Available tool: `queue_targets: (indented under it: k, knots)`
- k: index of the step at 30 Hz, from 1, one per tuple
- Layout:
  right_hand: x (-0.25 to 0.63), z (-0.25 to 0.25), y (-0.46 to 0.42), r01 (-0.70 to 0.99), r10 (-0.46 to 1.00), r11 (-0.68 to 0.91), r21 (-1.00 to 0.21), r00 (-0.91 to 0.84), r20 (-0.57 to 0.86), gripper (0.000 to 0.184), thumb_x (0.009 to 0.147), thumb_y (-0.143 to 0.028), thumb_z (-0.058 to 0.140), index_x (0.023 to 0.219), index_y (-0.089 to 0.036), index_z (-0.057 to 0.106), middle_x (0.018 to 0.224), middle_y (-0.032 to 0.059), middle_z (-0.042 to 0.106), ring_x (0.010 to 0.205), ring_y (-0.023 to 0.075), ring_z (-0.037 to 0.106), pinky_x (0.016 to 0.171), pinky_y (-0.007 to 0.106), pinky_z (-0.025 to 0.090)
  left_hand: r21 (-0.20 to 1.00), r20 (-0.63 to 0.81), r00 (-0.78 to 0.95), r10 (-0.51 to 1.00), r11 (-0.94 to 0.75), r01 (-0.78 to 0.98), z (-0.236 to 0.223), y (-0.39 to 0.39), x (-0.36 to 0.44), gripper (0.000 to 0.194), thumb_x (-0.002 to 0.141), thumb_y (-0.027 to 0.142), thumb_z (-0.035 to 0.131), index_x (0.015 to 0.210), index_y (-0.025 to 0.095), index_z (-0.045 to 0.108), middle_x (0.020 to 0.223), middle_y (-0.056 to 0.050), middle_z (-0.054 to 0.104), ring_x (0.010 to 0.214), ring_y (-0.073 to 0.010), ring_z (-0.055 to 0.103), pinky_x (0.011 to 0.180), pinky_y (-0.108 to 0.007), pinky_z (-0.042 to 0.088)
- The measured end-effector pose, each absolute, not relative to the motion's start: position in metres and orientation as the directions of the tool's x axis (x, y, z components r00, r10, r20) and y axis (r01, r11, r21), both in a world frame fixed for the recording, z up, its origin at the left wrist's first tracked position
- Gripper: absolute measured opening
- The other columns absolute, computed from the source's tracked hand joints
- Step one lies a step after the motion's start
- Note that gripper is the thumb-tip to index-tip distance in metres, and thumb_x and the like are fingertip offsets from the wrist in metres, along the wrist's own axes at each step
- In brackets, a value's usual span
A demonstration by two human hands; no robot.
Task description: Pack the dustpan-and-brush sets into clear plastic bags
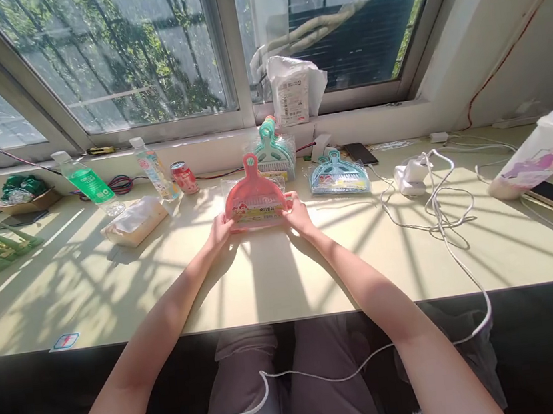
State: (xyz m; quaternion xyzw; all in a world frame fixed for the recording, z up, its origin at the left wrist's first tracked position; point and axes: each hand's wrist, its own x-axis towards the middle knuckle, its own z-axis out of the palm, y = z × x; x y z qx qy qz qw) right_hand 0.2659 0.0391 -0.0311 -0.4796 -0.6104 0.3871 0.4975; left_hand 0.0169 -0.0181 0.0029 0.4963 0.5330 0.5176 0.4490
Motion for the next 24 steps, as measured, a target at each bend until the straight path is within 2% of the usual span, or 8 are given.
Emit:
queue_targets:
  k: [4,6,10,15,18,20,22,24]
  knots:
    - [0.271,-0.025,0.037,0.326,0.96,0.265,-0.908,0.002,0.281,0.042,0.076,-0.028,0.074,0.114,-0.029,0.058,0.1,0.0057,0.082,0.099,0.0317,0.077,0.099,0.049,0.06,0.957,0.143,-0.182,0.973,-0.089,0.275,-0.003,-0.019,0.017,0.019,0.081,0.035,0.079,0.09,0.02,0.074,0.084,-0.008,0.073,0.096,-0.0303,0.07,0.074,-0.033,0.056]
    - [0.277,-0.017,0.035,0.368,0.952,0.276,-0.888,0.021,0.304,0.042,0.077,-0.027,0.074,0.118,-0.028,0.062,0.103,0.0068,0.082,0.095,0.0312,0.076,0.097,0.048,0.06,0.916,0.191,-0.159,0.969,-0.117,0.384,-0.004,-0.021,0.017,0.02,0.076,0.038,0.081,0.078,0.021,0.072,0.078,-0.007,0.072,0.09,-0.0303,0.069,0.07,-0.032,0.049]
    - [0.3,0.008,0.038,0.417,0.914,0.34,-0.843,0.064,0.4,0.043,0.077,-0.029,0.078,0.119,-0.023,0.074,0.114,0.0117,0.083,0.096,0.0309,0.075,0.097,0.048,0.061,0.909,0.234,-0.085,0.969,-0.186,0.372,0.002,-0.019,0.032,0.029,0.08,0.048,0.079,0.074,0.022,0.068,0.073,-0.006,0.07,0.077,-0.025,0.064,0.069,-0.031,0.044]
    - [0.354,0.024,0.057,0.42,0.825,0.353,-0.836,0.282,0.49,0.041,0.084,-0.041,0.074,0.119,-0.022,0.08,0.123,0.0164,0.083,0.107,0.0353,0.074,0.109,0.057,0.058,0.892,0.212,0.004,0.977,-0.195,0.407,0.026,0.015,0.106,0.033,0.092,0.041,0.072,0.068,0.024,0.058,0.058,-0.001,0.058,0.061,-0.021,0.057,0.069,-0.033,0.042]
    - [0.393,0.011,0.067,0.401,0.734,0.242,-0.883,0.519,0.437,0.046,0.085,-0.036,0.066,0.124,-0.017,0.078,0.131,0.0215,0.08,0.12,0.0381,0.074,0.117,0.059,0.053,0.837,0.257,0.057,0.965,-0.252,0.486,0.035,0.042,0.169,0.034,0.089,0.03,0.075,0.063,0.025,0.052,0.06,-0.001,0.056,0.069,-0.0219,0.06,0.073,-0.033,0.042]
    - [0.415,-0.004,0.07,0.38,0.67,0.15,-0.913,0.64,0.376,0.051,0.082,-0.031,0.06,0.127,-0.015,0.076,0.14,0.0248,0.077,0.13,0.0398,0.071,0.12,0.062,0.049,0.813,0.232,0.129,0.964,-0.265,0.519,0.033,0.054,0.207,0.033,0.089,0.025,0.073,0.062,0.024,0.053,0.063,-0.002,0.059,0.077,-0.0243,0.063,0.077,-0.034,0.044]
    - [0.431,-0.018,0.072,0.348,0.625,0.088,-0.934,0.71,0.323,0.053,0.082,-0.03,0.055,0.13,-0.018,0.074,0.141,0.024,0.076,0.134,0.0408,0.068,0.12,0.066,0.047,0.815,0.205,0.165,0.965,-0.261,0.517,0.025,0.059,0.237,0.03,0.091,0.024,0.071,0.065,0.023,0.057,0.071,-0.006,0.066,0.087,-0.029,0.068,0.083,-0.037,0.048]
    - [0.441,-0.03,0.075,0.349,0.599,0.105,-0.931,0.725,0.339,0.054,0.085,-0.032,0.052,0.134,-0.021,0.072,0.142,0.0235,0.075,0.136,0.0412,0.067,0.119,0.07,0.046,0.82,0.21,0.13,0.969,-0.247,0.516,0.014,0.062,0.255,0.023,0.093,0.026,0.072,0.072,0.022,0.064,0.09,-0.014,0.074,0.109,-0.0369,0.069,0.096,-0.042,0.051]
